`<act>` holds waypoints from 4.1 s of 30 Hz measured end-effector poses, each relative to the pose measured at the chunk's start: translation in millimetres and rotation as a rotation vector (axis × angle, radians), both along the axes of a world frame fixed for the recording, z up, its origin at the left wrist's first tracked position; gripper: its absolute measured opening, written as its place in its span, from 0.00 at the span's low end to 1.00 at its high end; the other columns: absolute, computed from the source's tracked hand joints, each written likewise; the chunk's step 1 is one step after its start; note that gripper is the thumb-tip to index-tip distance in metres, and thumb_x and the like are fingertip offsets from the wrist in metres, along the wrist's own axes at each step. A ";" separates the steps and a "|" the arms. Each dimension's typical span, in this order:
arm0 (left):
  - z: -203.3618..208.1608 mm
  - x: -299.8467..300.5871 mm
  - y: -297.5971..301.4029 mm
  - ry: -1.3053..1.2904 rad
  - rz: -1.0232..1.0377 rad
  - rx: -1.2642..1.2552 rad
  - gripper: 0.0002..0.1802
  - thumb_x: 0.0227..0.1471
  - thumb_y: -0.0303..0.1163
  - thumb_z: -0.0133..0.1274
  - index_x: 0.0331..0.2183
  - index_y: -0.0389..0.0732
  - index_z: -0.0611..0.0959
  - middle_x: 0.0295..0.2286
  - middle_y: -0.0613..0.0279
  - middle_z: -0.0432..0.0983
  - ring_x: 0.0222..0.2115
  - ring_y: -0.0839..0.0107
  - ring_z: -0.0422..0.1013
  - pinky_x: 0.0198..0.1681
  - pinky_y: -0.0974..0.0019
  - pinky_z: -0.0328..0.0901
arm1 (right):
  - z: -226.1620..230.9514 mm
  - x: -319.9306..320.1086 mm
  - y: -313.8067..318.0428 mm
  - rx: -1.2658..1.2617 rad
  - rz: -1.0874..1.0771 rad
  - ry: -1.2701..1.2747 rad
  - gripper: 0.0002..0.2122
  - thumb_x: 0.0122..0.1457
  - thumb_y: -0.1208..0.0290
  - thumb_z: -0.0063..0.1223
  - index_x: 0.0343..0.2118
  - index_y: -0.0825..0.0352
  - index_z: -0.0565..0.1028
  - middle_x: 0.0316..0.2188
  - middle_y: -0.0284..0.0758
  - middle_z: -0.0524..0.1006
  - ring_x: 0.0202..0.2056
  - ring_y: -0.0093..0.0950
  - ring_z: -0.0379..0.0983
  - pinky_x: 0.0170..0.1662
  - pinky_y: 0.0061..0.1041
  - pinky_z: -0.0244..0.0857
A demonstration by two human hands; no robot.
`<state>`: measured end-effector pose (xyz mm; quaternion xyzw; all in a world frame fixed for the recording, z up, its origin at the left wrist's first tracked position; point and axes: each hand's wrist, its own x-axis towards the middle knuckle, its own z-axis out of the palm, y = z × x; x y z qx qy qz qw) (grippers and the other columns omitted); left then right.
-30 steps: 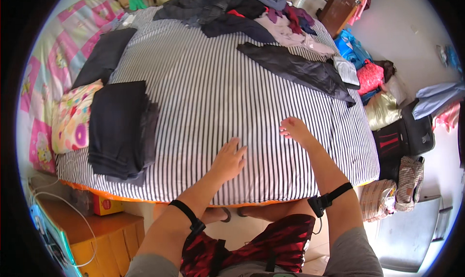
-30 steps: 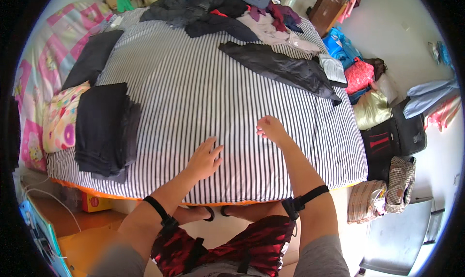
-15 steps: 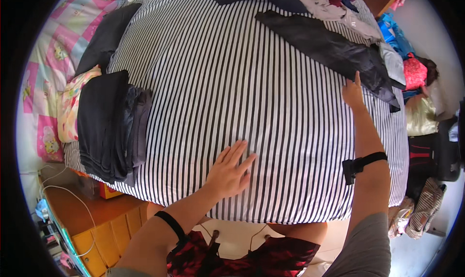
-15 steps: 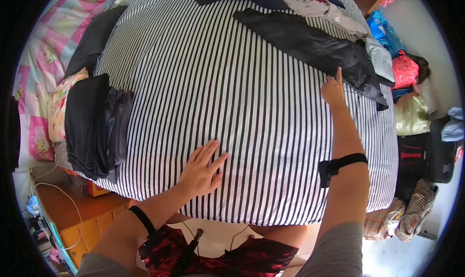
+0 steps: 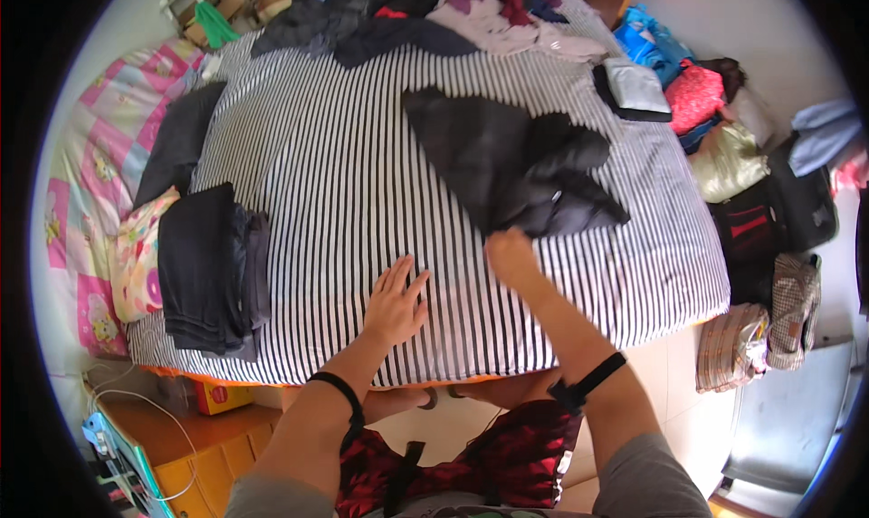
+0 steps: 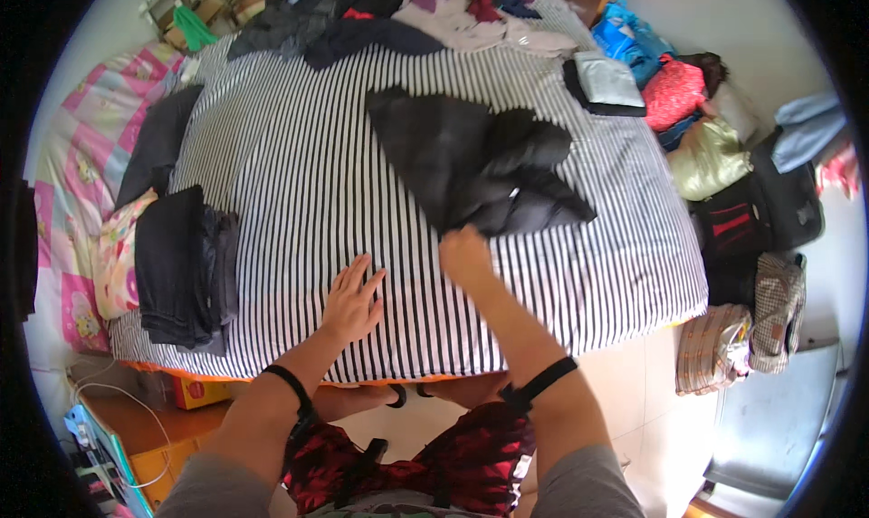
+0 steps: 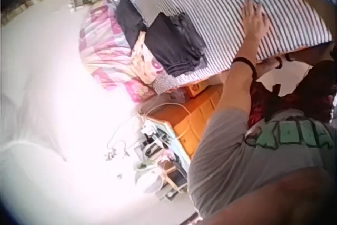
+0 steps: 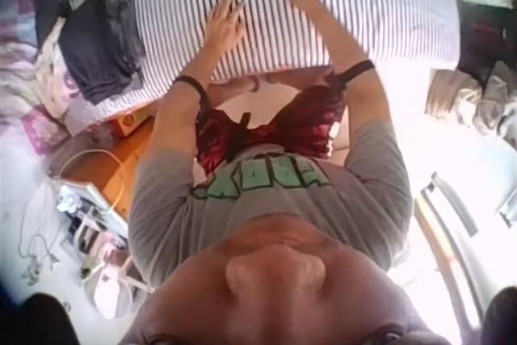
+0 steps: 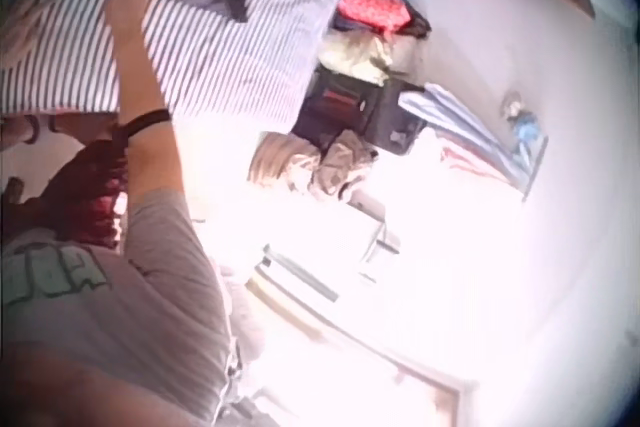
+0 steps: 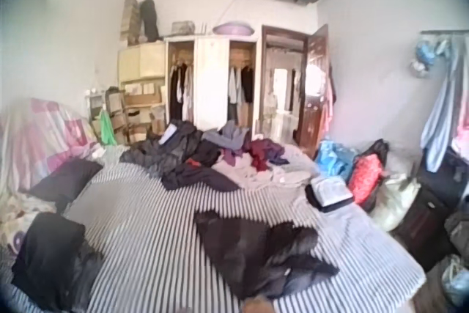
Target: The person is folding various articles of clothing, including pants and shorts, on a bed with striped linens.
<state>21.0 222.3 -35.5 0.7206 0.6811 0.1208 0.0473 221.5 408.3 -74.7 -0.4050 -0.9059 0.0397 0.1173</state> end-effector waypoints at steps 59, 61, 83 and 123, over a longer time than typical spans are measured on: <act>105.7 -58.4 -167.9 0.213 0.127 0.074 0.21 0.41 0.33 0.59 0.41 0.44 0.77 0.42 0.53 0.68 0.43 0.53 0.68 0.45 0.51 0.63 | 134.4 90.8 -157.6 -0.255 0.090 -0.082 0.16 0.49 0.67 0.58 0.42 0.63 0.77 0.44 0.52 0.72 0.46 0.49 0.70 0.51 0.40 0.65; 79.6 -55.3 -184.4 0.172 0.120 0.029 0.21 0.41 0.33 0.59 0.42 0.43 0.76 0.43 0.53 0.68 0.43 0.53 0.68 0.45 0.51 0.63 | 115.9 98.6 -173.5 -0.358 0.164 -0.183 0.19 0.47 0.66 0.60 0.44 0.62 0.76 0.51 0.54 0.67 0.52 0.49 0.67 0.53 0.41 0.64; 8.1 -59.3 -218.8 0.159 0.092 -0.057 0.13 0.48 0.25 0.47 0.39 0.35 0.75 0.53 0.43 0.66 0.53 0.52 0.66 0.52 0.54 0.65 | 62.0 183.0 -164.6 -0.299 -0.207 -0.338 0.21 0.53 0.73 0.45 0.52 0.63 0.73 0.50 0.45 0.73 0.54 0.39 0.68 0.56 0.35 0.63; 312.5 -12.2 -208.1 -0.097 0.049 0.389 0.11 0.41 0.26 0.58 0.31 0.33 0.81 0.30 0.40 0.76 0.35 0.43 0.72 0.41 0.53 0.66 | 350.8 66.2 -261.8 0.387 0.022 0.639 0.10 0.44 0.82 0.48 0.31 0.66 0.76 0.27 0.51 0.77 0.33 0.51 0.75 0.40 0.43 0.68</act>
